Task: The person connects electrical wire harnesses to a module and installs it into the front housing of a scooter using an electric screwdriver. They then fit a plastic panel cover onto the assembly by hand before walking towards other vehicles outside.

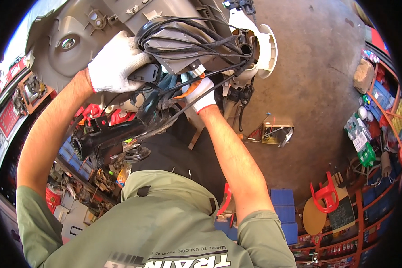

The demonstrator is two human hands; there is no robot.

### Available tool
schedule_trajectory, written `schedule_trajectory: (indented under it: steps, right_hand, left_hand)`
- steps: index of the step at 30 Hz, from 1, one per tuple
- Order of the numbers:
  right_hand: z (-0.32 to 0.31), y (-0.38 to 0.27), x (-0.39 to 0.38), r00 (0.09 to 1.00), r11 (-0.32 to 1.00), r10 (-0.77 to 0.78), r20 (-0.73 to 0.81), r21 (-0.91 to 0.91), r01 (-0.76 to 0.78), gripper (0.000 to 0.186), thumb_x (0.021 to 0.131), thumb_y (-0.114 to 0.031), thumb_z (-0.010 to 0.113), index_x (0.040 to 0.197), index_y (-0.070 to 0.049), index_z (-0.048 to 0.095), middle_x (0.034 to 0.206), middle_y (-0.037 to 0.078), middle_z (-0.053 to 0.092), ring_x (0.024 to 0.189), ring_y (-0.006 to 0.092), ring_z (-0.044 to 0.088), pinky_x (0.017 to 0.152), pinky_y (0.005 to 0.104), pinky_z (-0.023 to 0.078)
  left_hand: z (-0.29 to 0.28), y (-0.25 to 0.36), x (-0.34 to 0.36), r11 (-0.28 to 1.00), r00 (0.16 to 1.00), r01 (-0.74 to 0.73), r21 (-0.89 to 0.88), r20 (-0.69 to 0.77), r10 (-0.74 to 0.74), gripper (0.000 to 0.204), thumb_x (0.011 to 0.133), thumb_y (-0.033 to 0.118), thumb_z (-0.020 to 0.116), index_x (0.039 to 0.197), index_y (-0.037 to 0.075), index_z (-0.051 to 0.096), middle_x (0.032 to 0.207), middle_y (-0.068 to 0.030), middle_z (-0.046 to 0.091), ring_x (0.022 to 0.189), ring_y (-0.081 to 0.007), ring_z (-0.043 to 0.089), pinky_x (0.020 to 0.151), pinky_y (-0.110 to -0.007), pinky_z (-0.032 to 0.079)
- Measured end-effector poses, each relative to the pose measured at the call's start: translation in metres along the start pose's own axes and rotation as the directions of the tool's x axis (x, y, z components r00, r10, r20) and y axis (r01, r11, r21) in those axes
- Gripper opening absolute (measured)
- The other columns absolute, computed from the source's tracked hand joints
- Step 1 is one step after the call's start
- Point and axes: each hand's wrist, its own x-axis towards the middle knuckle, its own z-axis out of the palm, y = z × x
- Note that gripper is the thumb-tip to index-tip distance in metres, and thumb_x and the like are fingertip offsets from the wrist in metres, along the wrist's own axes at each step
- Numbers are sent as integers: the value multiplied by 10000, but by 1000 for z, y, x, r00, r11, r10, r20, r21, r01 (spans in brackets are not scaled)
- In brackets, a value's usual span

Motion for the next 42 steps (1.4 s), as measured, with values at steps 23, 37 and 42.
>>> schedule_trajectory:
  steps: [23,37,42]
  right_hand:
    - [47,-24,25,857,101,494,-148,989,112,280,925,-230,556,1121,-69,677,1050,98,720,953,308,681,874,398,543]
    - [25,-27,23,890,598,357,-284,802,16,364,998,-208,498,1289,-12,597,1255,140,672,1128,266,652,974,371,524]
    - [26,-28,22,893,809,285,-348,587,-29,352,1018,-161,468,1309,-10,595,1271,133,671,1134,268,651,989,367,521]
  left_hand:
    - [0,2,-1,1000,1000,7,21,-9,-7,471,647,309,742,1043,66,671,945,-127,621,960,-317,568,861,-420,415]
    - [-1,0,1,998,998,-33,59,-59,36,477,670,369,764,1059,109,675,815,-43,656,870,-269,565,835,-412,415]
    - [-1,1,0,1000,1000,-13,4,-9,13,460,655,332,741,1019,60,667,942,-138,617,952,-329,569,860,-427,419]
